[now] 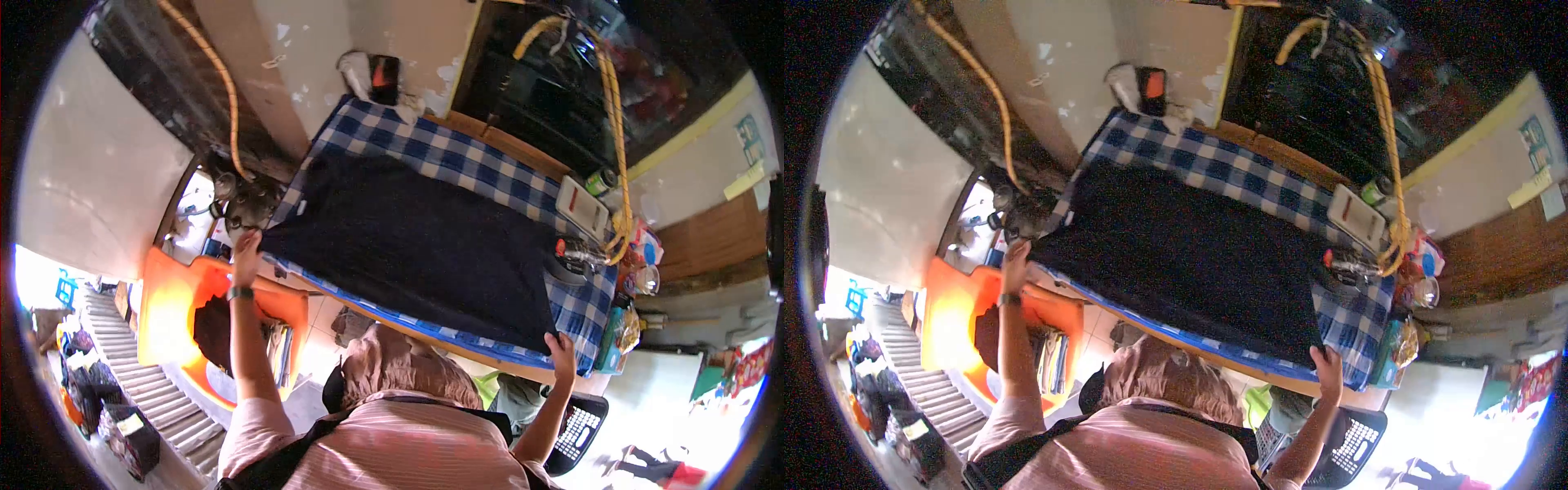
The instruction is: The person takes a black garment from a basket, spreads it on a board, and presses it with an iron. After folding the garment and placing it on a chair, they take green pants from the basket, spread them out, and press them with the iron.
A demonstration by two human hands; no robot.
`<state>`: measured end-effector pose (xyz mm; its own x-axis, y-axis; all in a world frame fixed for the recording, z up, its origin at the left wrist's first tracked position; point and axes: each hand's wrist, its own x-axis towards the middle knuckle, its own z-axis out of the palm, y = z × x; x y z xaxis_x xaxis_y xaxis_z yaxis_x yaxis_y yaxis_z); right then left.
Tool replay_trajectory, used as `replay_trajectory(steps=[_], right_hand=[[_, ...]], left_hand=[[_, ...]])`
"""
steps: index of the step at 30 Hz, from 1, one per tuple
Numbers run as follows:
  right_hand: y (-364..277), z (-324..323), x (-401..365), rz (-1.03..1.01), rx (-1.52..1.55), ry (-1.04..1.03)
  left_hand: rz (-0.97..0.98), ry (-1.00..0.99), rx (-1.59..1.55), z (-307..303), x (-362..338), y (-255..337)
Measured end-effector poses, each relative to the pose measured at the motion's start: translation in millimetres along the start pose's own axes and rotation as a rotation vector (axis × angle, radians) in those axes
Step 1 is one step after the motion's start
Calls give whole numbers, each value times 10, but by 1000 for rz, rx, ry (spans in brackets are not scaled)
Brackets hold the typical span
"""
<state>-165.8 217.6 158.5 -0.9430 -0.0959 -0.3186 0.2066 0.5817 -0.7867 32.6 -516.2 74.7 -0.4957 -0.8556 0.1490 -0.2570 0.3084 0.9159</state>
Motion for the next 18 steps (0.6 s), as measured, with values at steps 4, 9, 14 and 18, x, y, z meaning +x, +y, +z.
replay_trajectory(steps=[4,9,14,18], right_hand=[[72,-252,-305,7,-606,-472],[558,51,-185,-280,-910,-278],[-280,723,741,-198,-469,146],[-411,1085,969,-227,-554,335]], left_hand=[[-211,-216,9,-684,-142,-28],[197,-163,571,-748,-78,-837],[303,-180,594,510,238,87],[155,-284,605,1104,513,248]])
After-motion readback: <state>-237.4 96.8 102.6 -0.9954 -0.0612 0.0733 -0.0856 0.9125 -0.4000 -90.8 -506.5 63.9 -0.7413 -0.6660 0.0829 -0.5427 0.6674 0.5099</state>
